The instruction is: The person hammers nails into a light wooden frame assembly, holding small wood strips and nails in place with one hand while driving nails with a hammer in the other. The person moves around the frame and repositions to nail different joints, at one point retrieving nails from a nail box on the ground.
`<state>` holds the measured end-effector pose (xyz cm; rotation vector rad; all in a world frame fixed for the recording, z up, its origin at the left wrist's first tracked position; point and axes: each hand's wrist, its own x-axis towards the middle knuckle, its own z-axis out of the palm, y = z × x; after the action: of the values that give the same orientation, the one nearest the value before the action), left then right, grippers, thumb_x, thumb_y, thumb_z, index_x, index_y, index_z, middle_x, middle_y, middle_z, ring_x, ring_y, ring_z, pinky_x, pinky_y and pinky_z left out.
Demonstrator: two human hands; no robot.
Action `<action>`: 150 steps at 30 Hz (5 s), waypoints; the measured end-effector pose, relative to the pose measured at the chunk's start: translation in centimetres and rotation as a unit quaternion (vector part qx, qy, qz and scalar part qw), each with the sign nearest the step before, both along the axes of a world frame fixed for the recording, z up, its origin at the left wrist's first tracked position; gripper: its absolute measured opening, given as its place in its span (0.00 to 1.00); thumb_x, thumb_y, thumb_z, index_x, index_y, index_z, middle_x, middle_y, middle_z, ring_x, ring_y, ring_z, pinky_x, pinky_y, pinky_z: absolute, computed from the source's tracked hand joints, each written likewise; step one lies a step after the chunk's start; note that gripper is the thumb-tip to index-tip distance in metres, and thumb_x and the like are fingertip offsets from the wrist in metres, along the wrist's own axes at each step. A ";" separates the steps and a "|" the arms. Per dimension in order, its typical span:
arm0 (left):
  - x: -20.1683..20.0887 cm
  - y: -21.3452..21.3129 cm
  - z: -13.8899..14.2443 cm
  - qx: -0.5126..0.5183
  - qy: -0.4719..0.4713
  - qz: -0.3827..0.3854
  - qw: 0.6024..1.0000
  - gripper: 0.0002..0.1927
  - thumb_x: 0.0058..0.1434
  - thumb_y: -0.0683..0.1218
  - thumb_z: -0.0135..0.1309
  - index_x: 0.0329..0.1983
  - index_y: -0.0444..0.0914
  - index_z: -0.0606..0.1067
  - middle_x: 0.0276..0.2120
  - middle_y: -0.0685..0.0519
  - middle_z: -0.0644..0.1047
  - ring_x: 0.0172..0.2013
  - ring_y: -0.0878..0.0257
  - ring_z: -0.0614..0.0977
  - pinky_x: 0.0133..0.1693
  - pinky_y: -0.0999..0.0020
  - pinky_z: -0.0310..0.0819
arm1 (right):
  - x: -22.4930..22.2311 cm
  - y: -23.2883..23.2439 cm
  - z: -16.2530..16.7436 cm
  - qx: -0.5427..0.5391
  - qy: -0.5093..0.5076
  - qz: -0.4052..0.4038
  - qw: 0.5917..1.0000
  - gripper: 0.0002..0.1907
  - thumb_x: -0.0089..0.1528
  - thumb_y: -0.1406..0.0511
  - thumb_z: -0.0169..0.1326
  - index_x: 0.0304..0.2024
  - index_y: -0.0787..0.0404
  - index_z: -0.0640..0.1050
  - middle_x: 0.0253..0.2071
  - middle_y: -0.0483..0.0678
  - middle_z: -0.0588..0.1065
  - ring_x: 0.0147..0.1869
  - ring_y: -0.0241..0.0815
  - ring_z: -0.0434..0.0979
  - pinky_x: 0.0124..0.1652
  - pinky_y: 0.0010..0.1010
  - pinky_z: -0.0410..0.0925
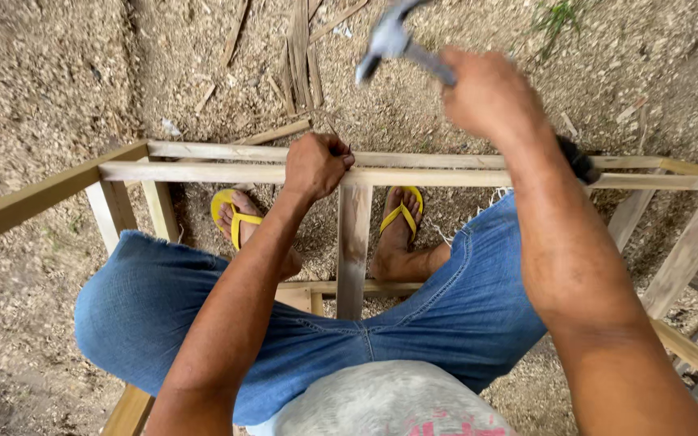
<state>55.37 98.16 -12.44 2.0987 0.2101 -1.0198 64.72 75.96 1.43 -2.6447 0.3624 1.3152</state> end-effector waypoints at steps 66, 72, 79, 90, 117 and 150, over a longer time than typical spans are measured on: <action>-8.5 -1.9 1.3 -0.017 0.041 0.241 0.969 0.20 0.65 0.52 0.55 0.47 0.30 0.80 0.39 0.39 0.83 0.40 0.49 0.85 0.48 0.56 0.75 | -0.2 -1.2 0.7 0.105 -0.245 -0.047 0.963 0.23 0.68 0.72 0.50 0.66 0.66 0.67 0.36 0.57 0.78 0.33 0.48 0.83 0.31 0.38 0.76; -7.9 -2.4 1.9 -0.012 0.058 0.285 0.957 0.19 0.62 0.52 0.56 0.45 0.32 0.82 0.38 0.39 0.84 0.41 0.49 0.85 0.47 0.55 0.75 | -1.6 0.0 -1.4 0.030 0.009 0.176 0.984 0.21 0.64 0.71 0.49 0.59 0.52 0.76 0.36 0.54 0.79 0.39 0.50 0.80 0.40 0.47 0.72; -8.0 -2.4 1.2 0.036 0.121 0.258 0.958 0.21 0.64 0.55 0.57 0.45 0.32 0.81 0.38 0.39 0.84 0.39 0.48 0.85 0.46 0.54 0.75 | -0.4 -3.4 -0.8 0.076 -0.262 -0.064 0.960 0.16 0.72 0.68 0.44 0.62 0.65 0.71 0.36 0.57 0.78 0.38 0.47 0.83 0.37 0.44 0.79; -8.0 -2.1 1.1 0.004 0.126 0.287 0.950 0.19 0.63 0.54 0.57 0.42 0.32 0.81 0.33 0.42 0.83 0.33 0.53 0.83 0.40 0.54 0.77 | 0.0 -3.9 -2.4 0.109 -0.402 0.013 0.909 0.15 0.72 0.70 0.54 0.60 0.69 0.73 0.41 0.61 0.80 0.40 0.49 0.84 0.34 0.33 0.77; -7.1 -2.6 2.9 -0.001 0.091 0.298 0.950 0.19 0.64 0.52 0.58 0.45 0.30 0.80 0.41 0.39 0.83 0.43 0.48 0.85 0.50 0.57 0.74 | -2.1 0.5 0.6 0.105 -0.093 0.137 0.981 0.30 0.63 0.73 0.45 0.70 0.67 0.64 0.34 0.57 0.79 0.32 0.48 0.81 0.31 0.42 0.76; -6.9 -2.6 4.5 -0.012 0.020 0.262 0.965 0.20 0.64 0.52 0.56 0.48 0.29 0.79 0.42 0.36 0.83 0.44 0.43 0.84 0.50 0.54 0.74 | 1.0 -0.7 -1.2 0.109 -0.122 0.074 0.984 0.14 0.66 0.70 0.50 0.54 0.62 0.74 0.33 0.56 0.77 0.35 0.51 0.79 0.37 0.48 0.74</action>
<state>48.47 95.60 -7.98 1.8523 0.7269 -0.7341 65.68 75.26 0.26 -2.6436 -0.0120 0.9837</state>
